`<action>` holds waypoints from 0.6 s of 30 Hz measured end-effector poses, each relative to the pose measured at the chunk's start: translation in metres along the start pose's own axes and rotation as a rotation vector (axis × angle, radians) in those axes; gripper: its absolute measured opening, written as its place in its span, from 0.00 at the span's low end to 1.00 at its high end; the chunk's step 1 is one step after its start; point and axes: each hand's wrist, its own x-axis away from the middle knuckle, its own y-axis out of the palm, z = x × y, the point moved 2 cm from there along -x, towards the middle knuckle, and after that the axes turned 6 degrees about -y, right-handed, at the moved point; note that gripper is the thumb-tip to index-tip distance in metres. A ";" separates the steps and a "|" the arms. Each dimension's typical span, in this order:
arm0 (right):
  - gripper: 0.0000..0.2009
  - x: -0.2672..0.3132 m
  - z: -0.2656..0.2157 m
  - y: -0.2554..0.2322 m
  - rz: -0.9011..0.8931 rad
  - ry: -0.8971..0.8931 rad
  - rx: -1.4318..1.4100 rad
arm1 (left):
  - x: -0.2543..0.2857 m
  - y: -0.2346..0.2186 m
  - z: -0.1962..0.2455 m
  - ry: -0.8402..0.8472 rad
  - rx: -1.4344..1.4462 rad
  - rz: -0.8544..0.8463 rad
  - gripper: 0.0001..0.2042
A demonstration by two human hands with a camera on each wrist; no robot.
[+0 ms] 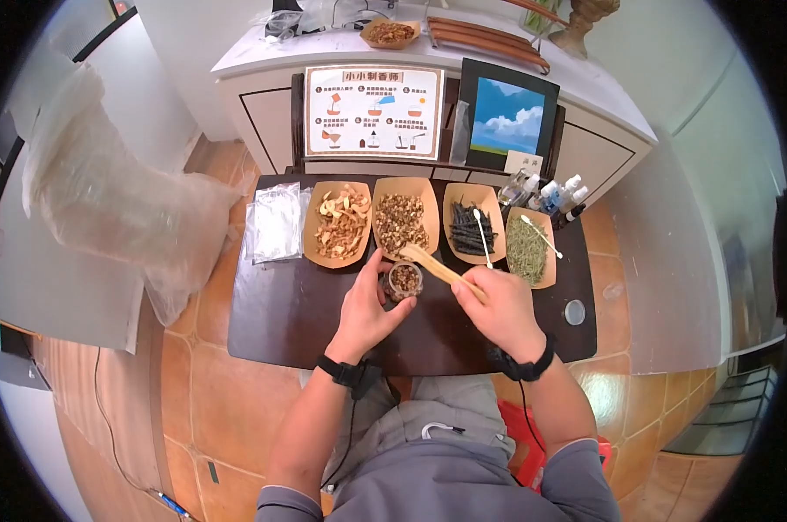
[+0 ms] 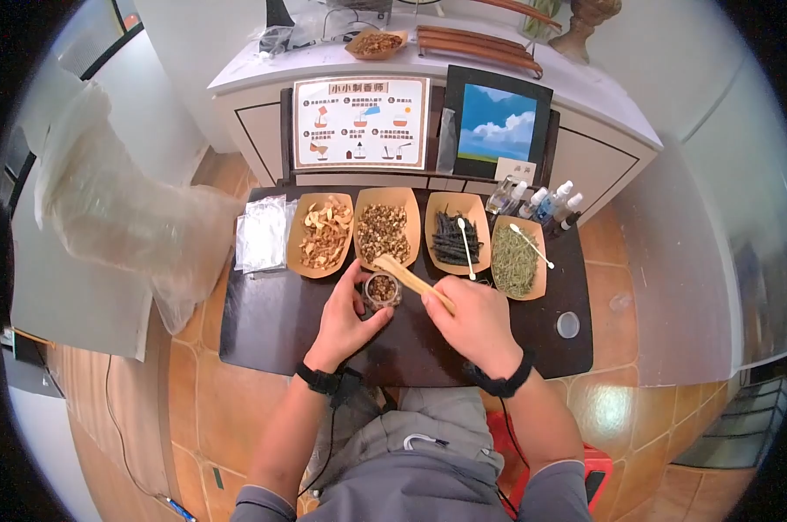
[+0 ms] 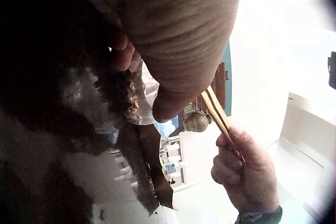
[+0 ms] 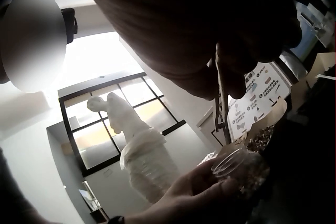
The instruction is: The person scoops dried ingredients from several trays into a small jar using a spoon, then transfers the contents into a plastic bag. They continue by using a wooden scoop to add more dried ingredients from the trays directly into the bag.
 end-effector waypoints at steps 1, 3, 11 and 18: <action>0.10 0.007 -0.003 -0.001 0.005 -0.030 0.000 | 0.000 0.000 0.000 0.012 -0.009 0.007 0.51; 0.10 0.017 -0.005 0.002 0.014 -0.093 0.046 | -0.001 0.001 -0.001 0.009 -0.009 0.002 0.51; 0.12 0.011 -0.005 -0.002 0.078 -0.214 0.124 | -0.001 0.001 0.000 0.025 -0.017 0.006 0.51; 0.17 -0.014 0.015 0.003 0.085 -0.087 0.253 | 0.000 0.001 0.000 0.004 -0.008 0.007 0.51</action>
